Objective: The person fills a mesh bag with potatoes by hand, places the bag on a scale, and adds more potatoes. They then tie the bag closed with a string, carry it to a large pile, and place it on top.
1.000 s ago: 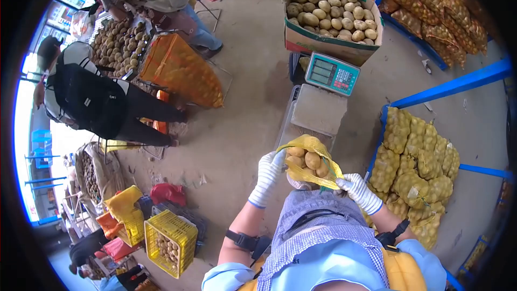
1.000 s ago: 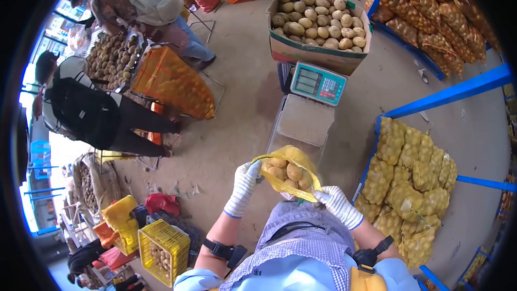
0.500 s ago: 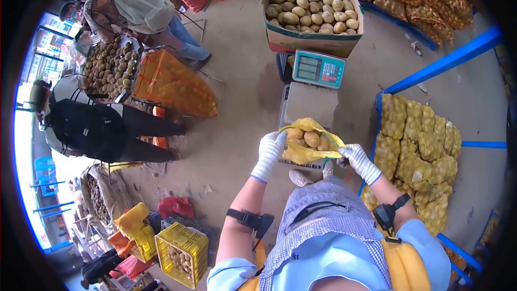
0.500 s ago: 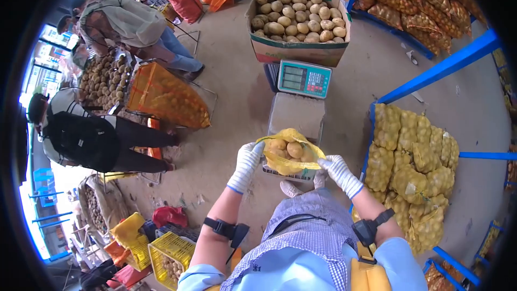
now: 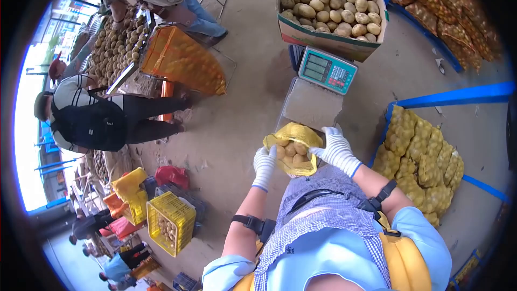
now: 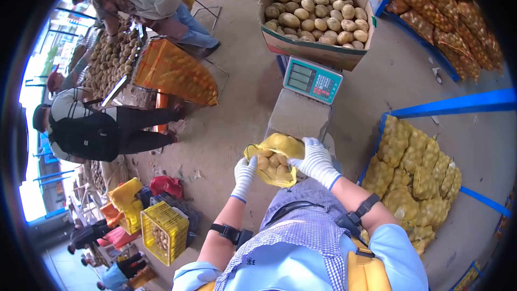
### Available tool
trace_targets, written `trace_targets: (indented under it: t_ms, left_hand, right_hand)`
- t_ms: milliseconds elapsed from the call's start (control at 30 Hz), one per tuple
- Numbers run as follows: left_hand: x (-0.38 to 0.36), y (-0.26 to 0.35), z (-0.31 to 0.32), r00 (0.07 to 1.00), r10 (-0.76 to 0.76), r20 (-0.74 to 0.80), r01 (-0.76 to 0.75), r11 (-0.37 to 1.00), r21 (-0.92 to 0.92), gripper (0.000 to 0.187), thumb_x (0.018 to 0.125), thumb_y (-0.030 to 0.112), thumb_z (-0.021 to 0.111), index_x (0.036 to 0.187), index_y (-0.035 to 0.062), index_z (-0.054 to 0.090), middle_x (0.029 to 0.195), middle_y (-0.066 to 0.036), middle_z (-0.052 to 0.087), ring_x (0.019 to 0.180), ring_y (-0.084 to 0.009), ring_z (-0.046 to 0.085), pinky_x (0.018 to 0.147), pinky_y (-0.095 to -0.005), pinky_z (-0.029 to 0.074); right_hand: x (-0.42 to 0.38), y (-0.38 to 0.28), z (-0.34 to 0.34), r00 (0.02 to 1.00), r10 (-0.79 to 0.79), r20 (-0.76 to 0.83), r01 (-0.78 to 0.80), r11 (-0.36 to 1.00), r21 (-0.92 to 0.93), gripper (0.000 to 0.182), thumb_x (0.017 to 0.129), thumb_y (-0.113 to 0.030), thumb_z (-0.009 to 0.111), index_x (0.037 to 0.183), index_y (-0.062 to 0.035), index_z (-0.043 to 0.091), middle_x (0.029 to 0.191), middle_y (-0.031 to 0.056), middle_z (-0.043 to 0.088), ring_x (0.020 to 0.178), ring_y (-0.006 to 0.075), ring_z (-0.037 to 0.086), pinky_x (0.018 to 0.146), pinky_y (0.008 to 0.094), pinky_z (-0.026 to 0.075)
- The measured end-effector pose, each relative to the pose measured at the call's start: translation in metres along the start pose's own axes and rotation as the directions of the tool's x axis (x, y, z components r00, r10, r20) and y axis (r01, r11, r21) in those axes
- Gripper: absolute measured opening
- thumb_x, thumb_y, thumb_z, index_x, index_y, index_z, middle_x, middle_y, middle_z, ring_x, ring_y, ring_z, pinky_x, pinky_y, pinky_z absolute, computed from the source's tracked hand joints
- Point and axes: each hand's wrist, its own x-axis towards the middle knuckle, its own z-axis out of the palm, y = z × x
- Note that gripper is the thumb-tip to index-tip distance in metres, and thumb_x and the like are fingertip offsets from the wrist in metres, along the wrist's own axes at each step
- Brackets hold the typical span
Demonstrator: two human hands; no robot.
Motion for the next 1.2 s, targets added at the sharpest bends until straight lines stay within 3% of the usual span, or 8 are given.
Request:
trace_targets:
  t_ms: [167, 300, 633, 700, 767, 900, 1033, 1200]
  left_hand:
    - [-0.017, -0.023, 0.063, 0.706, -0.559, -0.434, 0.286, 0.786, -0.548, 0.068, 0.064, 0.031, 0.079, 0.113, -0.0056, 0.047, 0.111, -0.021, 0.051, 0.097, -0.0294, 0.053, 0.087, -0.0385, 0.043]
    - [-0.029, -0.009, 0.082, 0.532, -0.826, -0.185, 0.397, 0.436, -0.808, 0.09, 0.056, 0.031, 0.084, 0.123, -0.0084, 0.038, 0.122, -0.023, 0.046, 0.108, -0.0272, 0.05, 0.091, -0.0357, 0.043]
    - [-0.042, 0.032, 0.06, 0.657, -0.742, 0.132, 0.569, 0.374, -0.732, 0.042, 0.078, 0.02, 0.068, 0.11, -0.0008, 0.052, 0.093, -0.014, 0.061, 0.072, -0.0236, 0.062, 0.059, -0.0347, 0.053]
    - [-0.047, 0.034, 0.061, 0.665, -0.734, 0.136, 0.621, 0.443, -0.647, 0.03, 0.082, 0.023, 0.061, 0.102, 0.0012, 0.058, 0.08, -0.01, 0.063, 0.058, -0.0196, 0.06, 0.047, -0.0307, 0.049]
    - [-0.052, 0.034, 0.064, 0.706, -0.7, 0.109, 0.596, 0.504, -0.625, 0.027, 0.084, 0.023, 0.059, 0.099, 0.0014, 0.06, 0.072, -0.008, 0.063, 0.05, -0.0167, 0.056, 0.042, -0.0285, 0.046]
    - [-0.058, 0.032, 0.074, 0.749, -0.663, -0.002, 0.511, 0.579, -0.635, 0.027, 0.083, 0.024, 0.059, 0.095, -0.0004, 0.062, 0.071, -0.011, 0.062, 0.052, -0.018, 0.057, 0.047, -0.0311, 0.046]
    - [-0.058, 0.034, 0.071, 0.711, -0.703, 0.019, 0.543, 0.532, -0.649, 0.023, 0.083, 0.021, 0.058, 0.097, 0.0021, 0.061, 0.071, -0.009, 0.062, 0.047, -0.0157, 0.055, 0.042, -0.0276, 0.046]
    - [-0.051, 0.022, 0.076, 0.7, -0.714, 0.026, 0.51, 0.473, -0.719, 0.022, 0.083, 0.017, 0.058, 0.099, 0.0019, 0.06, 0.074, -0.009, 0.063, 0.049, -0.0162, 0.056, 0.043, -0.0281, 0.046]
  right_hand:
    - [0.05, -0.013, 0.005, 0.914, -0.257, 0.314, 0.297, 0.951, -0.086, 0.085, 0.064, -0.05, 0.07, 0.124, 0.0028, 0.039, 0.127, 0.0228, 0.041, 0.115, 0.0359, 0.044, 0.094, 0.0439, 0.038]
    - [0.063, -0.025, 0.002, 0.827, -0.308, 0.47, 0.393, 0.915, -0.092, 0.09, 0.065, -0.051, 0.068, 0.129, 0.0034, 0.035, 0.134, 0.026, 0.034, 0.119, 0.0376, 0.04, 0.098, 0.0451, 0.034]
    - [0.115, 0.016, 0.074, 0.751, -0.296, 0.59, 0.358, 0.934, 0.013, 0.058, 0.071, -0.04, 0.066, 0.11, 0.0004, 0.052, 0.111, 0.021, 0.056, 0.102, 0.0329, 0.056, 0.083, 0.0412, 0.046]
    - [0.121, 0.022, 0.023, 0.746, -0.361, 0.56, 0.47, 0.881, -0.058, 0.044, 0.073, -0.029, 0.066, 0.106, -0.0012, 0.055, 0.1, 0.0196, 0.06, 0.096, 0.0309, 0.059, 0.08, 0.0387, 0.048]
    - [0.134, 0.044, -0.02, 0.756, -0.549, 0.357, 0.336, 0.793, 0.507, 0.04, 0.074, -0.02, 0.066, 0.108, -0.0019, 0.055, 0.1, 0.0179, 0.06, 0.093, 0.0305, 0.058, 0.082, 0.038, 0.046]
    - [0.23, 0.065, -0.142, 0.896, -0.402, -0.19, 0.44, 0.743, 0.504, 0.032, 0.075, -0.009, 0.062, 0.106, -0.004, 0.056, 0.095, 0.0142, 0.058, 0.086, 0.0252, 0.058, 0.078, 0.0333, 0.047]
    - [0.326, 0.099, -0.213, 0.893, -0.444, -0.068, 0.395, 0.849, -0.352, 0.04, 0.072, -0.009, 0.06, 0.111, -0.0122, 0.056, 0.11, 0.0155, 0.055, 0.101, 0.0325, 0.053, 0.085, 0.0434, 0.045]
    - [0.362, 0.11, -0.199, 0.841, -0.404, 0.361, 0.54, 0.678, -0.499, 0.051, 0.068, -0.008, 0.063, 0.117, -0.0146, 0.052, 0.116, 0.014, 0.052, 0.106, 0.0326, 0.052, 0.091, 0.04, 0.043]
